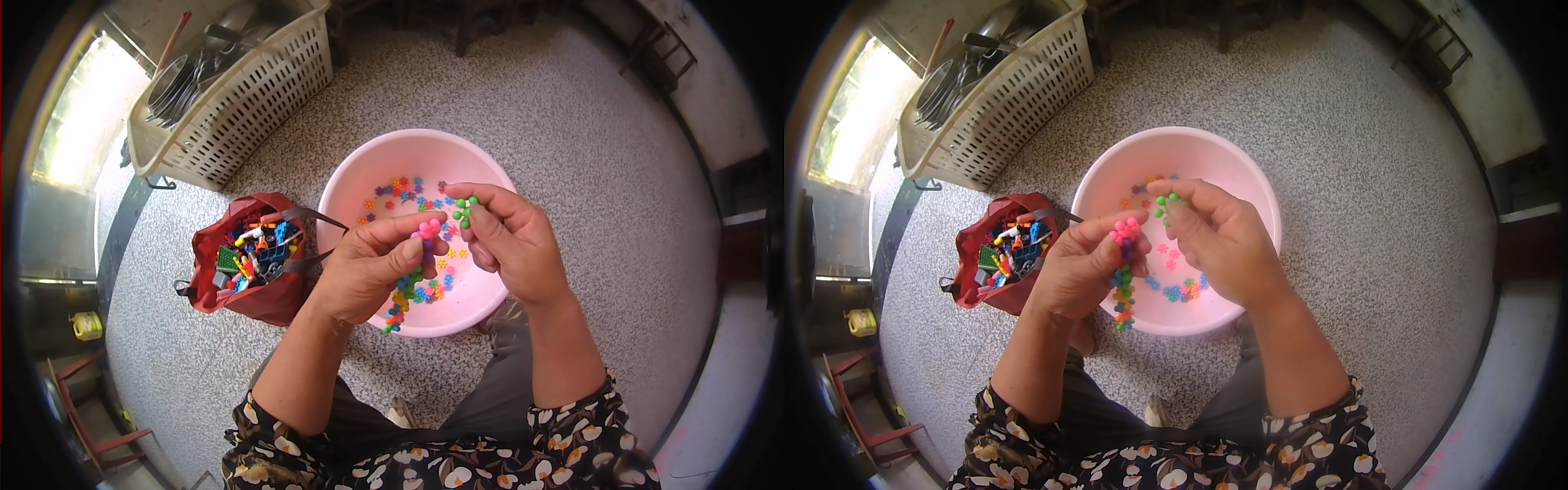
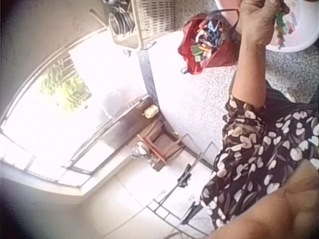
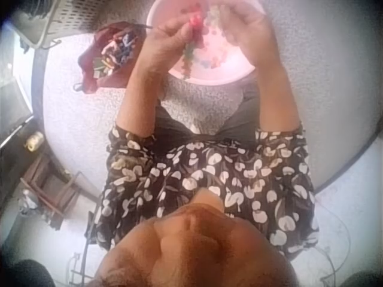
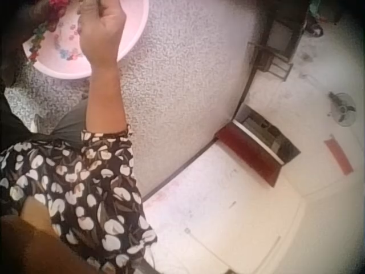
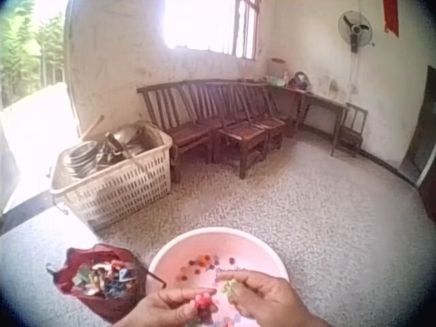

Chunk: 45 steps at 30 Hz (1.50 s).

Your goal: The recorder is shown connecting various colored flower-shaped plastic toy beads together into a long chain.

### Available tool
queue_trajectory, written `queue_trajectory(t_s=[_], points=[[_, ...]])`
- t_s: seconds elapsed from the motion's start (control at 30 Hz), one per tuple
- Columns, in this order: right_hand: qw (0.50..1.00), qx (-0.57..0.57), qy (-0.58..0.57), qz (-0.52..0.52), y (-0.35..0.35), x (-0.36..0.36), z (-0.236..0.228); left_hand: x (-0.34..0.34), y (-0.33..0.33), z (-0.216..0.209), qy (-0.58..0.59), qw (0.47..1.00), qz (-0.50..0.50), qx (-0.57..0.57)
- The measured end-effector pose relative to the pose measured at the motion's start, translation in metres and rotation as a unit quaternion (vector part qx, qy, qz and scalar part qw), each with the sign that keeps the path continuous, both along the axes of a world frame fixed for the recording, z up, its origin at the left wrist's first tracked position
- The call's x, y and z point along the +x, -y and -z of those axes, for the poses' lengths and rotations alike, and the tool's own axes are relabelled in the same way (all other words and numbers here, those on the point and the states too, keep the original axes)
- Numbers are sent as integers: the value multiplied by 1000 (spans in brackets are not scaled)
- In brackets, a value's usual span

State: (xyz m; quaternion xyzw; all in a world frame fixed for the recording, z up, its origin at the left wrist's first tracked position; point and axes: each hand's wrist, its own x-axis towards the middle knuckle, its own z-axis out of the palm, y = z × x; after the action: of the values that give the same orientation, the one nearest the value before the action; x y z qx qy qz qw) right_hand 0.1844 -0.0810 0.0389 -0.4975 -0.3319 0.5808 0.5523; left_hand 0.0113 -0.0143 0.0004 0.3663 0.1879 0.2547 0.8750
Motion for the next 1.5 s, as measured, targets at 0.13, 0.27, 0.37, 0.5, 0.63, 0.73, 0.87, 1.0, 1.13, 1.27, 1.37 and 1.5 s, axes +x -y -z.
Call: queue_trajectory(t_s=[0.13, 0.27, 0.37, 0.5, 0.63, 0.73, 0.87, 1.0, 1.13, 1.27, 1.37, 1.5], points=[[998, 54, 13, 28, 2, -4, -3, 2, 0, 2, 19, 1000, -2, -14], [994, 63, 92, 6, 6, 1, -2, 4, 1, -1, -32, 999, -5, 23], [982, 68, 177, -11, 7, -1, -4, 2, 1, 2, -34, 997, 17, 63], [943, 114, 312, -16, 7, -5, 0, 3, 3, 5, -68, 995, 11, 72], [918, 162, 361, -20, 6, -8, -1, 4, 4, 2, -82, 993, 10, 87], [891, 218, 398, -5, 4, -10, 3, 3, 4, 1, -92, 991, -2, 93], [877, 238, 418, 12, 3, -11, 7, 5, 3, 2, -104, 987, -24, 117], [849, 262, 458, 17, 0, -14, 8, 3, 4, 2, -106, 987, -36, 113], [852, 253, 459, 7, 0, -17, 10, 0, 6, 2, -109, 986, -61, 109], [874, 242, 421, 30, 0, -20, 11, -1, 5, 0, -90, 989, -77, 90], [877, 245, 413, 27, -2, -21, 11, -3, 3, -1, -107, 987, -70, 96], [879, 246, 409, 7, -3, -20, 11, -5, 4, -1, -100, 988, -69, 97]])
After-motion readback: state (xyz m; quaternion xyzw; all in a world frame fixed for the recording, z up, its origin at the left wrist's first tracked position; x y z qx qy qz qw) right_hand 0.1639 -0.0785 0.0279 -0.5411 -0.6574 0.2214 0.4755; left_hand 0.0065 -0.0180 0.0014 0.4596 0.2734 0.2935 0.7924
